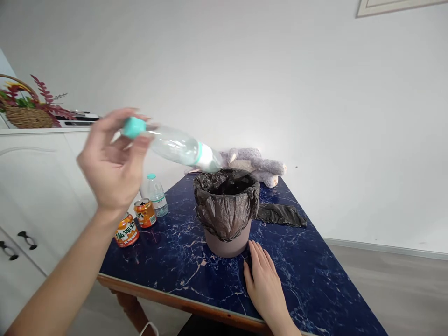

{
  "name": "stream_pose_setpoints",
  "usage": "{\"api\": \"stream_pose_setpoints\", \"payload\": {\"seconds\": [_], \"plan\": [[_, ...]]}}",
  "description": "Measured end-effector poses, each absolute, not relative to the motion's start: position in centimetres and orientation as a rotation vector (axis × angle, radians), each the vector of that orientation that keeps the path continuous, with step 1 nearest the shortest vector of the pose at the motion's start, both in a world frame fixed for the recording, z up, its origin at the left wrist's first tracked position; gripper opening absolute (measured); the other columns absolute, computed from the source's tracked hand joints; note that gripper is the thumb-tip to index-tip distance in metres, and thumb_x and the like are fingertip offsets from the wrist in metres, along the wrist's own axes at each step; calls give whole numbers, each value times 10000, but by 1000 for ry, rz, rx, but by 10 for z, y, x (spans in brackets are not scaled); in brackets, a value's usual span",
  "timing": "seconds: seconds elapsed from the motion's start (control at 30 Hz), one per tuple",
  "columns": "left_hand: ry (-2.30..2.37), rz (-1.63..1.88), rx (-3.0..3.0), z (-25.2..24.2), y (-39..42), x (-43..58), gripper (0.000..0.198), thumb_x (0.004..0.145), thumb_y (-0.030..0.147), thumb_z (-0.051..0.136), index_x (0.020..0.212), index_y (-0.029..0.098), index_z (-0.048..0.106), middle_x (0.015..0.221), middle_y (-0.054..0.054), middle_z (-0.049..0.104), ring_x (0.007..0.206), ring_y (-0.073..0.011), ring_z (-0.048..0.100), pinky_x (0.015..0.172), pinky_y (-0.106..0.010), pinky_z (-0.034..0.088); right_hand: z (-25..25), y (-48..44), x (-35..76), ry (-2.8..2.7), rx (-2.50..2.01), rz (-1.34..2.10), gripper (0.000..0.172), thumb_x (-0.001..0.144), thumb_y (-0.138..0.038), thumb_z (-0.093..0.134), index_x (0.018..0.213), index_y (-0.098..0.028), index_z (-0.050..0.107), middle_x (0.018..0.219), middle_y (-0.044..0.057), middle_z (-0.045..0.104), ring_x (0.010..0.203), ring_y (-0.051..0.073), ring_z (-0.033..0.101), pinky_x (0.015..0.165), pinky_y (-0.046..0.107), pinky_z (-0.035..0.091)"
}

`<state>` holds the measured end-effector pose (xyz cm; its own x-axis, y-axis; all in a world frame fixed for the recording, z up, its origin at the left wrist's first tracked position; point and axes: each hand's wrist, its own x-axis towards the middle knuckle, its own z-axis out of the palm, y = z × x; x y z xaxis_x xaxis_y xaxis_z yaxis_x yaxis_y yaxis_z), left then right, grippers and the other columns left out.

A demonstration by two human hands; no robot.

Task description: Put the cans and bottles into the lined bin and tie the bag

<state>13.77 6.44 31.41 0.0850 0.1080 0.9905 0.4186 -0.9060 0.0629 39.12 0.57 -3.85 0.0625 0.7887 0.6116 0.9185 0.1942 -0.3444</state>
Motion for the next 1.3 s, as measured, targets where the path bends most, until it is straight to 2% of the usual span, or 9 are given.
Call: {"api": "stream_pose_setpoints", "payload": {"seconds": [0.17,0.37,0.5,0.73,0.87,0.93,1.07,1.17,1.3], "plan": [[-666,-1542,-2697,303,96,170,386,1030,308,671,1407,237,631,1418,-70,705,1172,-206,749,997,-382,667,-37,6,391,-1751,-1631,-233,544,1103,-384,354,1573,-135,472,1565,168,587,1455,329,561,1206,546,491],[-850,-980,-2960,277,125,171,393,1042,366,606,1427,293,644,1339,-90,753,1182,-255,751,896,-376,661,-30,6,388,-1768,-1672,-181,574,1107,-392,330,1593,-117,465,1590,151,564,1494,320,518,1231,520,470],[-968,-1010,-2951,279,118,163,403,1059,455,557,1402,260,635,1315,-98,762,1211,-248,729,902,-364,630,-25,4,388,-1772,-1704,-117,586,1104,-391,331,1600,-110,467,1617,141,534,1520,314,482,1252,512,445],[-1107,-1228,-2551,281,130,132,373,1069,458,473,1276,214,665,1338,-94,736,1231,-259,686,968,-385,579,-25,7,388,-1773,-1696,-119,591,1100,-394,347,1592,-95,482,1613,151,534,1523,322,477,1255,527,437],[-1188,-1150,-2270,275,167,92,408,1018,457,480,1262,172,639,1329,-132,705,1283,-288,622,1165,-474,442,-16,7,386,-1754,-1675,-145,552,1088,-327,365,1580,-116,499,1586,144,569,1510,297,499,1261,506,429],[-1262,-1053,-2144,269,191,69,461,989,479,507,1302,154,605,1404,-151,650,1384,-307,536,1230,-509,354,-10,7,386,-1771,-1678,-141,554,1084,-305,366,1588,-107,488,1595,141,560,1515,288,492,1264,496,426],[-1598,-813,-2031,249,227,28,643,961,560,503,1416,105,529,1596,-228,455,1543,-430,313,1241,-629,247,-6,6,386,-1780,-1704,-128,566,1085,-312,371,1596,-92,476,1605,147,546,1519,291,487,1265,500,424],[-1733,-703,-2070,233,240,8,736,947,602,494,1476,90,496,1543,-271,509,1460,-495,430,1163,-668,334,-10,6,387,-1766,-1702,-130,564,1087,-323,369,1594,-104,480,1598,145,555,1515,293,491,1266,511,421],[-1810,-664,-2149,219,247,1,724,977,571,417,1557,138,433,1384,-238,654,1248,-406,646,1017,-505,502,-16,6,388,-1775,-1691,-134,569,1093,-339,351,1592,-99,483,1597,146,555,1512,300,495,1252,513,443]]}}
